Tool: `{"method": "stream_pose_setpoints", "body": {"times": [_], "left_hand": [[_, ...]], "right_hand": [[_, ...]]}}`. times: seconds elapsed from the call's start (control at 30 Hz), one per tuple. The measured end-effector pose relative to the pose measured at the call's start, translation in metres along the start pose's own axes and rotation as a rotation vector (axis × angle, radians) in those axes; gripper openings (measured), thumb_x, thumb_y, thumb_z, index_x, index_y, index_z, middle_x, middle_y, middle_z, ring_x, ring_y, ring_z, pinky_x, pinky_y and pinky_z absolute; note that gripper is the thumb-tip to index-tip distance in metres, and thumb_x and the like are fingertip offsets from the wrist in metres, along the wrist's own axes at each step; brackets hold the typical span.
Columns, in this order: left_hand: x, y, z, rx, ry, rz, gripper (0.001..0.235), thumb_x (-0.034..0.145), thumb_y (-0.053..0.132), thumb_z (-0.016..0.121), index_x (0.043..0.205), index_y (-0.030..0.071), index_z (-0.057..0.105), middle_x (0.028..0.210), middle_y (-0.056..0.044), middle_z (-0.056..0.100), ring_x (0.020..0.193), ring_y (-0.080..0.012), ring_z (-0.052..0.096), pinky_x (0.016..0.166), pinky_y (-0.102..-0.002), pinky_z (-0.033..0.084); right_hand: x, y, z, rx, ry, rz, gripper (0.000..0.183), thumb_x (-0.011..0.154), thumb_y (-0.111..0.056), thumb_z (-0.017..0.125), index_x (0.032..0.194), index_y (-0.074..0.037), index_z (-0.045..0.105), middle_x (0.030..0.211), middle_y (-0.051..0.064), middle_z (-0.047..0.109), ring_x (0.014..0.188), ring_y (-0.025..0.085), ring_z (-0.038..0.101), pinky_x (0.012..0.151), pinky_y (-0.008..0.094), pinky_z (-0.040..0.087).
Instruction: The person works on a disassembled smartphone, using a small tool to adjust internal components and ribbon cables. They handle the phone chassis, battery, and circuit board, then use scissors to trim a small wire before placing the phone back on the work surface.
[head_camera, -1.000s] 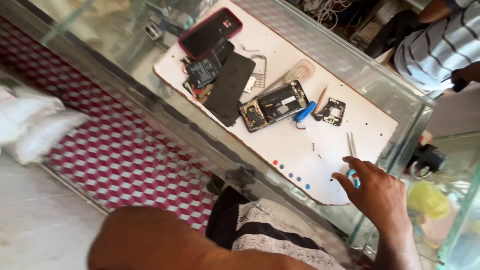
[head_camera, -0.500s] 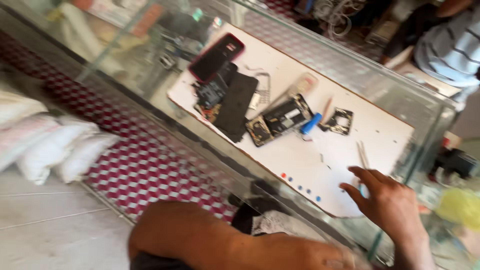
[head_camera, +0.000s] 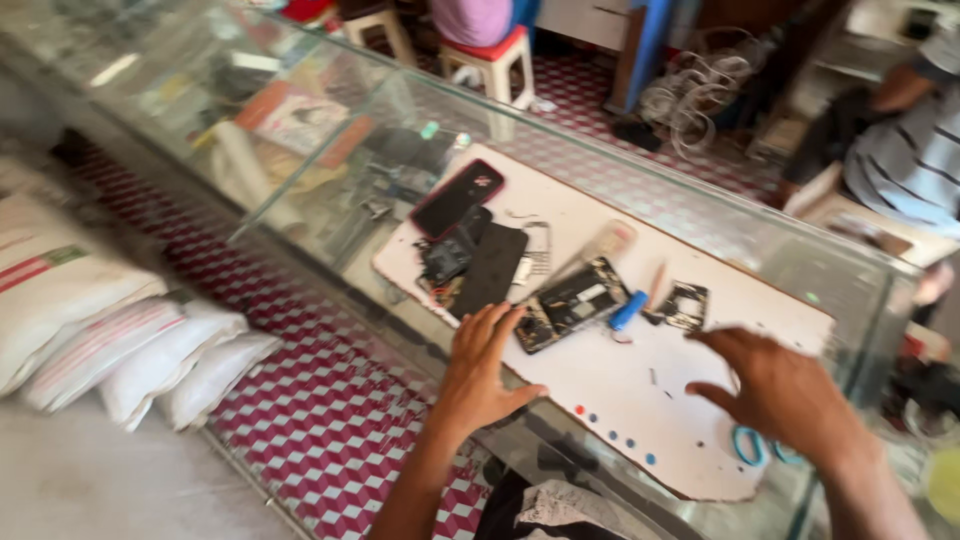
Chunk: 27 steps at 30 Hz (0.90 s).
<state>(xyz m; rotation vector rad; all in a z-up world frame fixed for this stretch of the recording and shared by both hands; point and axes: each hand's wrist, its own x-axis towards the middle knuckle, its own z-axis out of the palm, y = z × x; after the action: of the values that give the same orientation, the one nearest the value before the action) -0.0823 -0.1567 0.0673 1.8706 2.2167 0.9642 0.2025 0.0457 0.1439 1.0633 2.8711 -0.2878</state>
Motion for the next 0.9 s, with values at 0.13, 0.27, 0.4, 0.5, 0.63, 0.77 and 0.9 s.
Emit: {"method": "stream_pose_setpoints", "body": {"times": [0.13,0.27,0.4,0.5,0.63,0.77,0.9], "left_hand": [[-0.009,-0.024,0.024,0.031,0.051,-0.014,0.103,0.075,0.051,0.087,0.158,0.014,0.039,0.16,-0.024,0.04,0.151,-0.0438,0.031,0.124,-0.061,0.018],[-0.012,-0.039,0.037,-0.04,0.073,-0.012,0.095,0.08,0.053,0.083,0.157,0.015,0.042,0.158,-0.02,0.046,0.151,-0.0428,0.033,0.125,-0.061,0.018],[-0.013,-0.046,0.044,-0.07,0.13,0.0,0.088,0.083,0.05,0.082,0.156,0.014,0.048,0.157,-0.015,0.052,0.151,-0.041,0.037,0.126,-0.062,0.019],[-0.015,-0.051,0.05,-0.107,0.179,-0.014,0.084,0.081,0.051,0.084,0.149,0.012,0.053,0.15,-0.011,0.059,0.15,-0.037,0.041,0.129,-0.061,0.02],[-0.013,-0.054,0.049,-0.097,0.202,-0.008,0.083,0.075,0.05,0.087,0.143,0.012,0.059,0.142,-0.011,0.064,0.145,-0.0307,0.047,0.128,-0.062,0.016],[-0.009,-0.052,0.044,-0.085,0.206,-0.007,0.085,0.068,0.049,0.09,0.139,0.012,0.061,0.135,-0.013,0.065,0.139,-0.0283,0.053,0.129,-0.062,0.013],[-0.007,-0.053,0.04,-0.077,0.229,0.031,0.083,0.066,0.048,0.089,0.136,0.012,0.062,0.13,-0.011,0.07,0.136,-0.0278,0.059,0.132,-0.062,0.013]], "right_hand": [[0.07,-0.009,-0.011,0.105,-0.147,-0.131,0.088,0.072,-0.039,0.092,0.149,-0.033,0.048,0.152,-0.003,0.049,0.125,0.024,0.062,0.106,0.04,0.052],[0.125,-0.03,0.003,0.017,-0.121,-0.339,0.118,0.055,-0.027,0.099,0.155,-0.026,0.038,0.159,0.008,0.036,0.139,0.031,0.047,0.114,0.041,0.041],[0.144,-0.044,0.014,-0.054,-0.225,-0.326,0.128,0.055,-0.026,0.103,0.16,-0.029,0.03,0.162,0.005,0.029,0.147,0.03,0.038,0.121,0.039,0.034],[0.144,-0.048,0.016,-0.031,-0.279,-0.253,0.126,0.058,-0.025,0.101,0.16,-0.031,0.028,0.163,0.0,0.029,0.146,0.028,0.04,0.124,0.039,0.033],[0.143,-0.054,0.012,-0.052,-0.305,-0.234,0.121,0.059,-0.021,0.099,0.159,-0.03,0.031,0.162,-0.002,0.032,0.143,0.025,0.045,0.124,0.037,0.036],[0.143,-0.059,0.007,-0.111,-0.255,-0.329,0.117,0.06,-0.02,0.098,0.158,-0.028,0.034,0.158,0.001,0.034,0.142,0.025,0.045,0.12,0.038,0.037],[0.143,-0.063,0.004,-0.171,-0.308,-0.281,0.114,0.063,-0.018,0.096,0.158,-0.028,0.034,0.156,-0.002,0.039,0.136,0.023,0.053,0.12,0.033,0.042]]}}
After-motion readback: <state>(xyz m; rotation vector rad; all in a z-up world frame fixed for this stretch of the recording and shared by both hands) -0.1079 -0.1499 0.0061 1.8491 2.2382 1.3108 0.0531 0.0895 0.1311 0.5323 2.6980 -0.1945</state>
